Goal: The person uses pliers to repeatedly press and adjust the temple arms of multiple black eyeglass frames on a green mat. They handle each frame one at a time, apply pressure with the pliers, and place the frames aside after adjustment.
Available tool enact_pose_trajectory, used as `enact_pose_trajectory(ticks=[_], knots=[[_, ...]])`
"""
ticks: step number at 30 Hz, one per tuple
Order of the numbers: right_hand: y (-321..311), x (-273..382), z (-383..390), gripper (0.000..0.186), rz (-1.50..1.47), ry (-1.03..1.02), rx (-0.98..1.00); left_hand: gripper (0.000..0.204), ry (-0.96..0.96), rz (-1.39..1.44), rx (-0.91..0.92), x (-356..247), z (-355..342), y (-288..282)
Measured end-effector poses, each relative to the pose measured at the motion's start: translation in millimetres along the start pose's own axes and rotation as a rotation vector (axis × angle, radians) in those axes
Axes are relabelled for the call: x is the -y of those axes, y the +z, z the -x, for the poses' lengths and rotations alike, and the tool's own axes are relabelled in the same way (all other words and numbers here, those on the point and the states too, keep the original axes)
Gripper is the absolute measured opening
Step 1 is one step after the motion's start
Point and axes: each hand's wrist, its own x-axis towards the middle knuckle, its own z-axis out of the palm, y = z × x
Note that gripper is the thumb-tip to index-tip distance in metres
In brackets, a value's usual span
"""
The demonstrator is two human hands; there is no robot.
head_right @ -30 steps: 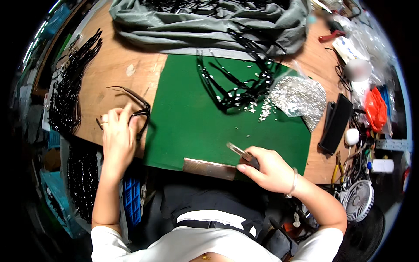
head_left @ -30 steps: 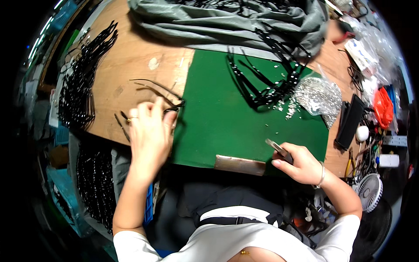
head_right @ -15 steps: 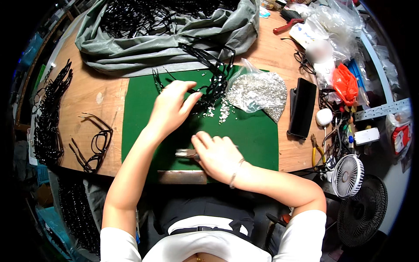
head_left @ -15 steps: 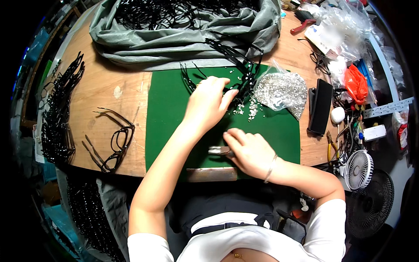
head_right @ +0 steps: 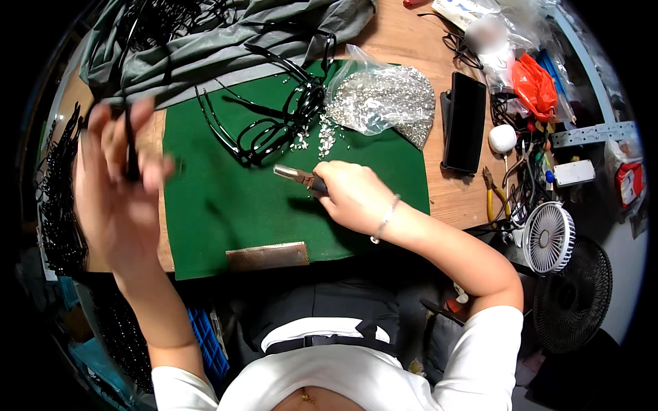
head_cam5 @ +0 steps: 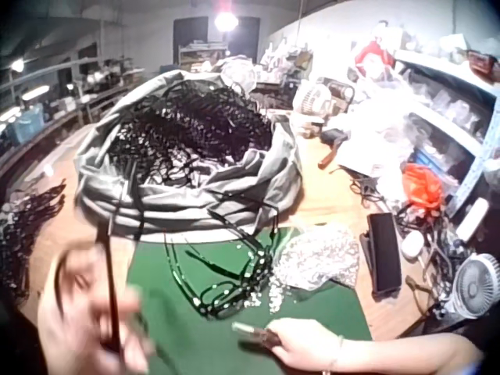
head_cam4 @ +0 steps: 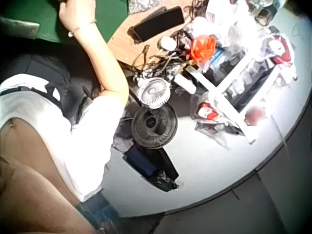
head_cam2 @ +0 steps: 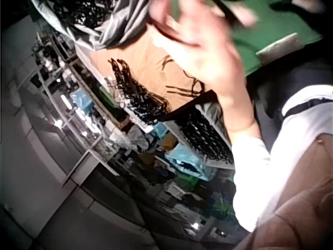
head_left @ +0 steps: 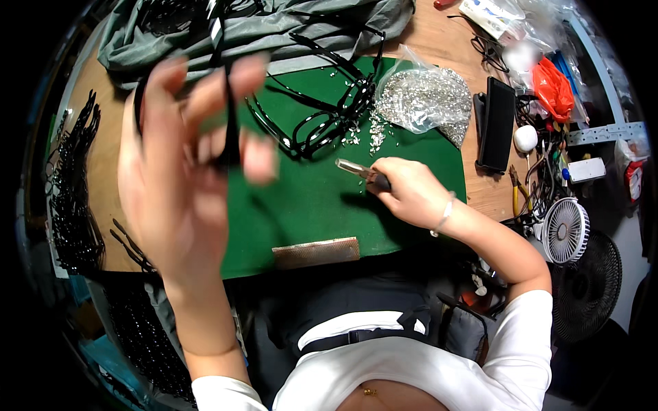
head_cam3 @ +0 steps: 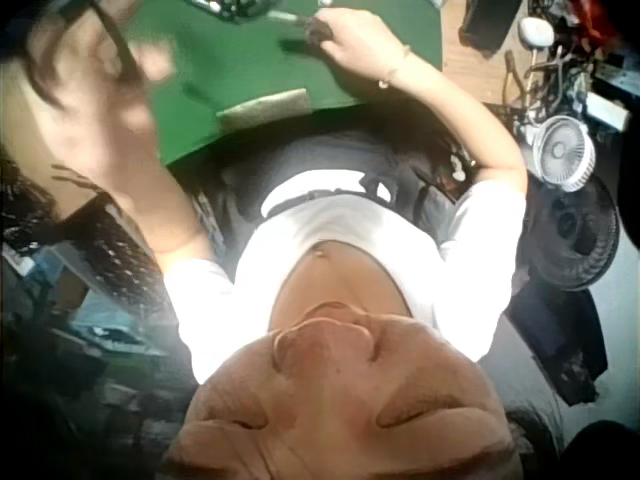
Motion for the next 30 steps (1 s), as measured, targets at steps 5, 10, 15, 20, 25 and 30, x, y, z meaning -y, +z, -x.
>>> enact_pose_trajectory(ticks=[5, 10, 15, 20, 25, 30], knots=[[13, 4, -1, 0.016, 0.03, -0.042, -0.025, 0.07, -0.221, -0.259, -0.134, 4, 98, -7], [12, 9, -3, 0.017, 0.047, -0.069, 0.014, 0.088, -0.246, -0.284, -0.116, 27, 118, 2], [-16, 55, 13, 0.014, -0.47, 0.006, 0.105, 0.094, -0.163, -0.278, 0.138, 38, 109, 4], [-8, 81, 23, 0.012, -0.742, -0.063, -0.062, 0.09, -0.08, -0.49, 0.063, 44, 111, 19], [3, 84, 26, 0.013, -0.968, 0.021, -0.094, 0.087, 0.014, -0.593, -0.014, 49, 116, 22], [-14, 82, 18, 0.018, -1.343, 0.377, 0.26, 0.084, 0.001, -0.591, 0.024, 49, 112, 20]])
